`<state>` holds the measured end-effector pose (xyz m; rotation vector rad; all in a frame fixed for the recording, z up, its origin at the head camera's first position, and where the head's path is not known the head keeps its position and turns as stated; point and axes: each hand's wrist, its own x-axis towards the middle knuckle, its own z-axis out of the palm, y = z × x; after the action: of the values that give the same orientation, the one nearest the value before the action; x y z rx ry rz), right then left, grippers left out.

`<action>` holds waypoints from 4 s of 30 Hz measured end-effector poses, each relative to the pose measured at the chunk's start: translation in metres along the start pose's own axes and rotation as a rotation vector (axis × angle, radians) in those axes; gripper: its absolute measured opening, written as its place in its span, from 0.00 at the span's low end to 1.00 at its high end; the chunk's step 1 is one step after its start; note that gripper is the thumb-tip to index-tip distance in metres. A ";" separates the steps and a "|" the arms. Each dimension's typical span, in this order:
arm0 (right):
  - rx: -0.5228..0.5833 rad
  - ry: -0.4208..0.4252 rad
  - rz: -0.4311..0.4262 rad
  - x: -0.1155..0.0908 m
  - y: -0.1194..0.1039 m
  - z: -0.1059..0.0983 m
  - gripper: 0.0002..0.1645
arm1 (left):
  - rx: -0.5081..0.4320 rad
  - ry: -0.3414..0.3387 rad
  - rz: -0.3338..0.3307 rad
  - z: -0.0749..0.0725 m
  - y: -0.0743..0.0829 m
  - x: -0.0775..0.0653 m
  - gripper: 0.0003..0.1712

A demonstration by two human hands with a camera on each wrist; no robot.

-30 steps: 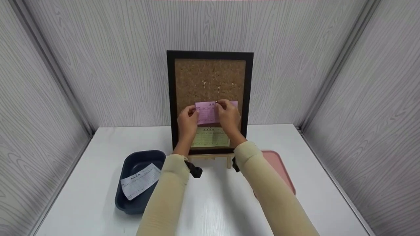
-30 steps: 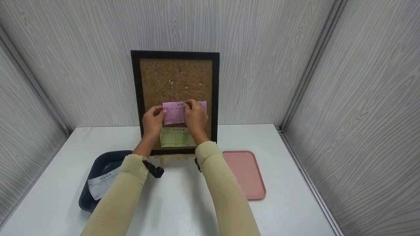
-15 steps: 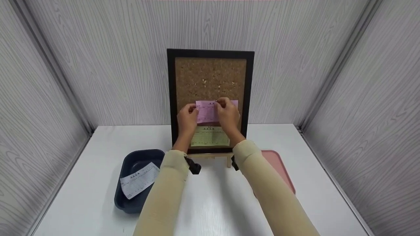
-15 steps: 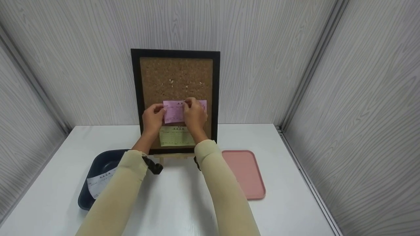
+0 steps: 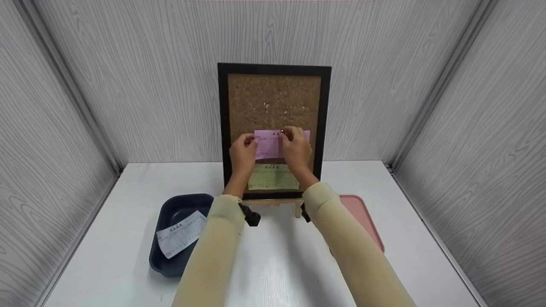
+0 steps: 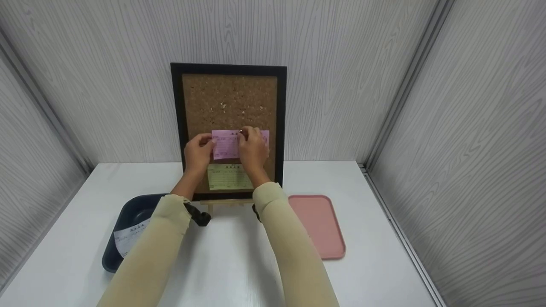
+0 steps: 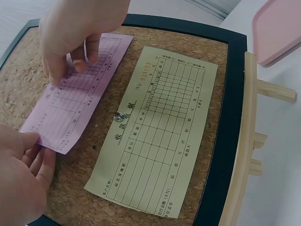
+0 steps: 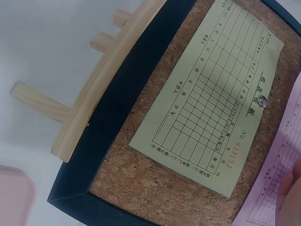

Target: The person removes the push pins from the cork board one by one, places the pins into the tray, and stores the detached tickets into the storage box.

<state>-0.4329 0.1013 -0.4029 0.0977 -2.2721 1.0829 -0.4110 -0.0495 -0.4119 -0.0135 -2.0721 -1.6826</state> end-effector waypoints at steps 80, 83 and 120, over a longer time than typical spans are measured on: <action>0.468 -0.087 -0.010 -0.015 0.018 -0.015 0.10 | -0.172 -0.096 -0.042 -0.026 -0.012 -0.014 0.12; 0.494 -0.083 0.003 -0.018 0.018 -0.019 0.10 | -0.181 -0.103 -0.044 -0.029 -0.011 -0.017 0.12; 0.582 -0.124 0.132 -0.089 0.055 -0.098 0.12 | -0.116 -0.095 -0.167 -0.102 -0.024 -0.097 0.15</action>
<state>-0.3298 0.1919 -0.4431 0.2570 -2.0175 1.8260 -0.2961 -0.1229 -0.4545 0.0451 -2.0917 -1.9353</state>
